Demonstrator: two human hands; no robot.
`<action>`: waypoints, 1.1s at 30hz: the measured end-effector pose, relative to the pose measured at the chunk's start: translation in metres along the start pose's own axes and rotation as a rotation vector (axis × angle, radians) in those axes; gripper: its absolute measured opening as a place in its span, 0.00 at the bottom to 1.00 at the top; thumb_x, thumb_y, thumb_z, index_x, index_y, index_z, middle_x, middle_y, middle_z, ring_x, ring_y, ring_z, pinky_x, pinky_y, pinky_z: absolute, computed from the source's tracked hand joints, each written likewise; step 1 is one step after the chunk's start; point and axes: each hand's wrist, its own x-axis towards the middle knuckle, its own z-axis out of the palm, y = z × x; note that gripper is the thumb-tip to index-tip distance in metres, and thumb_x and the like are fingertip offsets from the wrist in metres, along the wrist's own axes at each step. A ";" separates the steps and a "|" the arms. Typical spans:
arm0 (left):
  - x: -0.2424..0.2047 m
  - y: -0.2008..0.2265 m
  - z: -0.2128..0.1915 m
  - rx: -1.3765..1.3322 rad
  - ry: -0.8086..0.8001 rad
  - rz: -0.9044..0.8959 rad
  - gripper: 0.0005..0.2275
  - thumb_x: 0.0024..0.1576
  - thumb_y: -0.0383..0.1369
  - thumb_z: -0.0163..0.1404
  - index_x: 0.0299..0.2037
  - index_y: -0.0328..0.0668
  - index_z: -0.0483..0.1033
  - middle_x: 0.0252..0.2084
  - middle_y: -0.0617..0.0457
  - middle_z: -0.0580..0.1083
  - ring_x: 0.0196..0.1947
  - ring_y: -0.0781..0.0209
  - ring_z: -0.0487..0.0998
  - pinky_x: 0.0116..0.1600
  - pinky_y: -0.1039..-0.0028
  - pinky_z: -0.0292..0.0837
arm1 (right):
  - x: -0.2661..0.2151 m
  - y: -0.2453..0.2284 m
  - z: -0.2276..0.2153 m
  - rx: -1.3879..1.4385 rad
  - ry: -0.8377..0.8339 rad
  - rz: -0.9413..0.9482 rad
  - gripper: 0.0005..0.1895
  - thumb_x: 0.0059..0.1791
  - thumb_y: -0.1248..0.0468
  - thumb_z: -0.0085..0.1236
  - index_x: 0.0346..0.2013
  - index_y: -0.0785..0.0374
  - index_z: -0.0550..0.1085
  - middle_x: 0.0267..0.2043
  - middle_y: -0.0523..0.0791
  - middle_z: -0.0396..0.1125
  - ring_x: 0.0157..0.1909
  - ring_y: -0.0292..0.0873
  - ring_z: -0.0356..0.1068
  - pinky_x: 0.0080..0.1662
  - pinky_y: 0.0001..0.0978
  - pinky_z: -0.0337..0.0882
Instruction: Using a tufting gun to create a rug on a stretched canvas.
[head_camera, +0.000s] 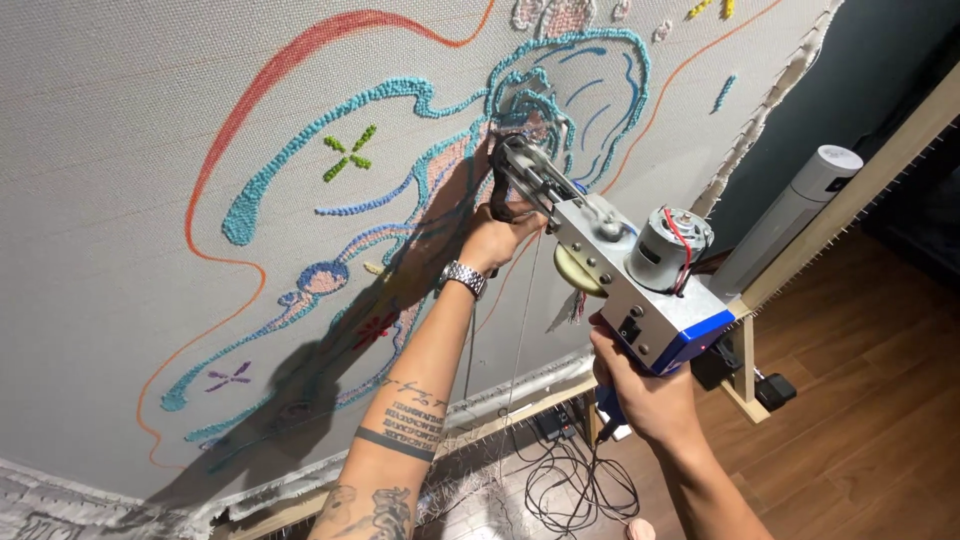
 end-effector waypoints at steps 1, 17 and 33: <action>-0.001 0.001 -0.001 0.002 0.002 0.000 0.11 0.47 0.43 0.54 0.39 0.58 0.78 0.28 0.59 0.77 0.31 0.58 0.78 0.36 0.75 0.70 | 0.001 0.001 0.000 0.002 -0.001 0.000 0.03 0.42 0.75 0.50 0.28 0.74 0.73 0.08 0.44 0.56 0.11 0.36 0.55 0.18 0.26 0.62; -0.021 0.038 -0.015 -0.067 -0.059 0.016 0.20 0.47 0.38 0.50 0.46 0.33 0.71 0.45 0.50 0.74 0.37 0.62 0.75 0.40 0.79 0.70 | 0.003 0.012 -0.006 0.068 -0.008 0.102 0.05 0.42 0.70 0.52 0.32 0.69 0.69 0.15 0.42 0.60 0.16 0.34 0.60 0.18 0.20 0.61; -0.081 0.101 -0.015 -0.603 -0.510 -0.060 0.18 0.48 0.41 0.51 0.40 0.31 0.75 0.34 0.48 0.77 0.11 0.76 0.57 0.16 0.88 0.52 | 0.005 -0.021 -0.076 0.222 -0.011 0.209 0.07 0.39 0.73 0.52 0.31 0.69 0.66 0.17 0.45 0.58 0.16 0.38 0.56 0.19 0.27 0.59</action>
